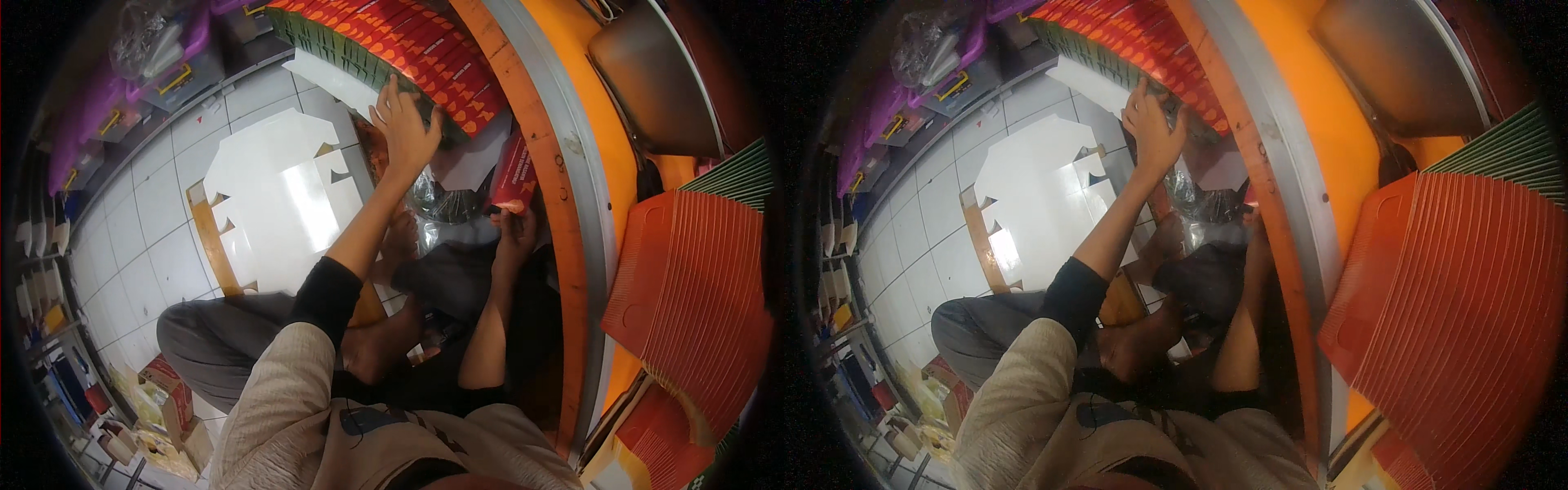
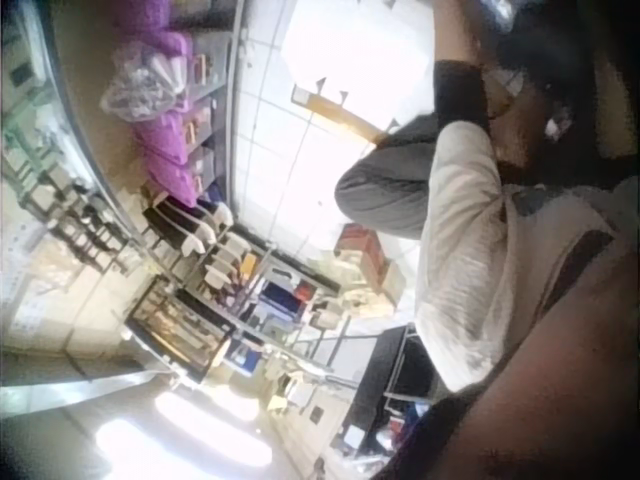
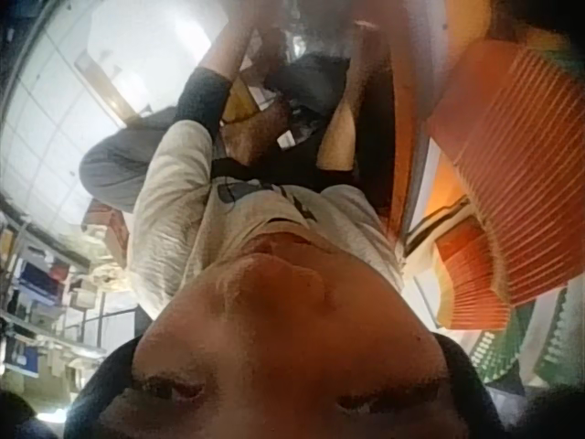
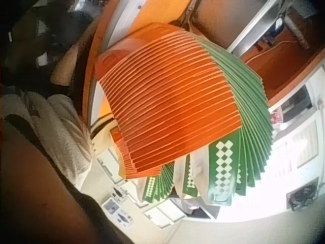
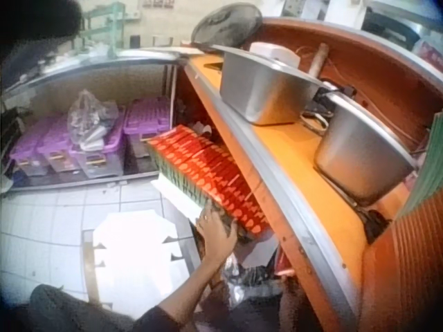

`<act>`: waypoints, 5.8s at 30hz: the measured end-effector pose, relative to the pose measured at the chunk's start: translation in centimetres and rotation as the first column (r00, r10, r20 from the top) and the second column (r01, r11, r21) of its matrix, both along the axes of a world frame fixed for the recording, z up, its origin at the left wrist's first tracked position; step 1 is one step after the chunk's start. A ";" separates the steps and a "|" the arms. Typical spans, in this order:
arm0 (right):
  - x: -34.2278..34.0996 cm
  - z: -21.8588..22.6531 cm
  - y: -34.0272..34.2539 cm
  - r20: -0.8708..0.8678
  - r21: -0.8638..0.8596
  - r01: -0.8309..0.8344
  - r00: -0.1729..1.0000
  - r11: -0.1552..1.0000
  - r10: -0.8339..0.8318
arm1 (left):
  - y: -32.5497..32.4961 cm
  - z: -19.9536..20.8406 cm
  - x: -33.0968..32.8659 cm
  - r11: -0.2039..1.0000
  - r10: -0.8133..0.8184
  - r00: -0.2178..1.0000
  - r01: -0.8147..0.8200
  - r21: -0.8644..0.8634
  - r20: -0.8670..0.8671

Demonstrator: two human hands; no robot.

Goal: The person sits on the floor and folds flat cardboard pieces into small rectangular boxes. They insert the folded boxes into red and green packaging sleeves and then stack the finished items on a nearby shelf.

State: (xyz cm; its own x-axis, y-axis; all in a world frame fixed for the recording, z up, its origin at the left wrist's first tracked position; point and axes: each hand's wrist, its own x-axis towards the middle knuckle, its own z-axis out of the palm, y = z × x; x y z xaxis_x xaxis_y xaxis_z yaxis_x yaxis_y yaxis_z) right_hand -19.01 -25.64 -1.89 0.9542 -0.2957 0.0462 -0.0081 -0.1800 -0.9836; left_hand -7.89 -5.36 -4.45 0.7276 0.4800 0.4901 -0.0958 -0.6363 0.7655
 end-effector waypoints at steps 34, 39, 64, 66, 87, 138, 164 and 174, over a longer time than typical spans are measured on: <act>0.3 -0.3 0.6 -0.041 -0.046 -0.054 0.998 0.997 0.052 | 8.7 1.9 5.5 0.880 0.196 0.967 -0.246 -0.407 -0.161; 0.5 -0.4 0.5 -0.065 -0.042 -0.045 0.997 0.998 0.042 | 10.4 1.0 6.8 0.881 0.350 0.936 -0.344 -0.325 -0.044; 0.9 -1.4 0.5 -0.032 -0.001 -0.072 0.997 0.997 0.072 | 19.2 -3.0 11.8 0.865 0.439 0.894 -0.448 -0.228 -0.089; 0.8 -1.2 0.7 -0.059 -0.025 -0.061 0.997 0.998 0.059 | 19.5 -3.3 11.7 0.877 0.387 0.915 -0.404 -0.260 -0.118; 2.7 -3.4 3.3 0.073 0.073 0.009 0.997 0.997 -0.014 | 0.5 5.5 8.5 0.508 -0.292 0.813 0.579 0.638 -0.505; 13.4 -14.7 2.7 0.223 -0.508 0.251 0.962 0.824 -0.155 | -0.2 6.0 7.5 0.263 -0.103 0.700 0.704 0.659 -0.707; 13.0 -11.1 4.1 0.072 -0.365 -0.097 0.989 0.926 0.132 | 0.3 6.8 7.8 0.246 -0.099 0.655 0.745 0.620 -0.749; 4.9 -10.0 10.2 0.188 -0.230 0.235 0.963 0.944 -0.194 | 5.1 5.2 -2.1 0.873 -0.297 0.953 0.247 0.421 0.056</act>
State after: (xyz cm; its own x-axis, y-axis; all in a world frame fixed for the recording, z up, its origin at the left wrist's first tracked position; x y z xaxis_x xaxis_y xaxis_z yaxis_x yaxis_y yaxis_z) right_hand -14.09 -15.48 -11.88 0.8428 -0.4524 0.2916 0.0808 -0.4294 -0.8995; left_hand -9.95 -0.31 0.78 0.7269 0.0124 0.6866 -0.3822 -0.8234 0.4195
